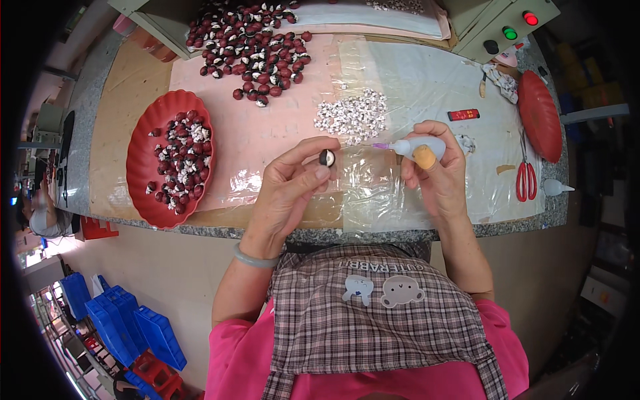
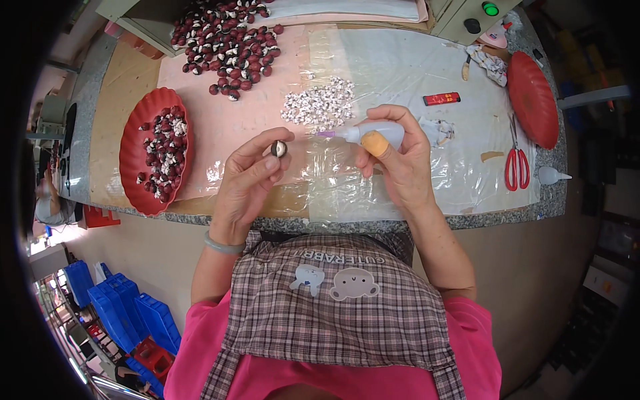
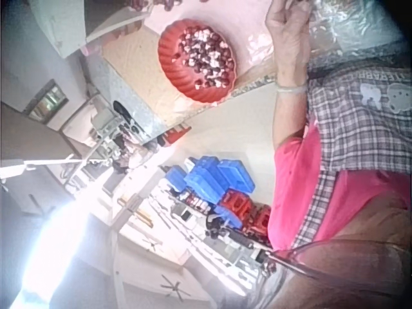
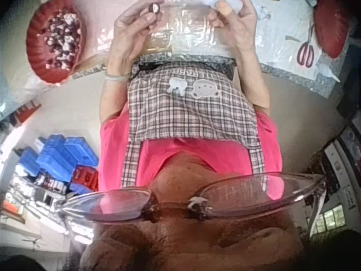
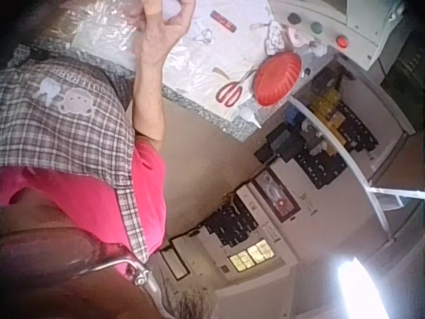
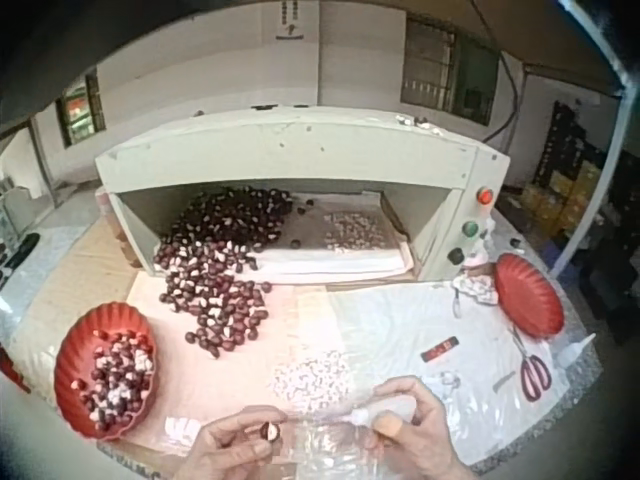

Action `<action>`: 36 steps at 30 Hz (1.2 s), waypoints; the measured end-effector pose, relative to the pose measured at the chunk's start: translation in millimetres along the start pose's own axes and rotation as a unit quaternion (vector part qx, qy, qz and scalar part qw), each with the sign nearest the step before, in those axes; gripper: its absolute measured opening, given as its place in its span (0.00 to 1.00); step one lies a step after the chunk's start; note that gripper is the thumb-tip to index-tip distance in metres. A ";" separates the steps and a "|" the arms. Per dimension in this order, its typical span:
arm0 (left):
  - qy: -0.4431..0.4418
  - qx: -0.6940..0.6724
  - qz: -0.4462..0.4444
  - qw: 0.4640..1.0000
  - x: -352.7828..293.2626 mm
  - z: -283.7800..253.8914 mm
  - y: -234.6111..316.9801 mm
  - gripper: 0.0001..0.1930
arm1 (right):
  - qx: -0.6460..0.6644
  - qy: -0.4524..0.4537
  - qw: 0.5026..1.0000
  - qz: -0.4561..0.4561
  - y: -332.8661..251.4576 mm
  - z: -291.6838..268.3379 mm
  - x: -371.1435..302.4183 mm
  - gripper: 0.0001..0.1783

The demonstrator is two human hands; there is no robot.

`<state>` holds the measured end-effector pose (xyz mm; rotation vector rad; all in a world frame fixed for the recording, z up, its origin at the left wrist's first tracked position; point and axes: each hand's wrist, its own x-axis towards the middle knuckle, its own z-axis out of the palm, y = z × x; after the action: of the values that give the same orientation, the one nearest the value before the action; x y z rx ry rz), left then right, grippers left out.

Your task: Applying glue to small plastic components and joining them together as part of a toy assembly process.

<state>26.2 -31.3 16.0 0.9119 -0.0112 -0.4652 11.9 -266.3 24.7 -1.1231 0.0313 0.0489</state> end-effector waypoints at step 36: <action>0.011 0.069 -0.007 0.998 -7.2 10.8 -18.7 0.12 | -0.341 -0.023 0.912 -0.227 -13.6 16.8 -22.2 0.24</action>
<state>10.4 -46.4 9.8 1.0529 -0.0168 -0.4705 -9.5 -257.6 45.3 -1.8045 -0.3125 -0.3563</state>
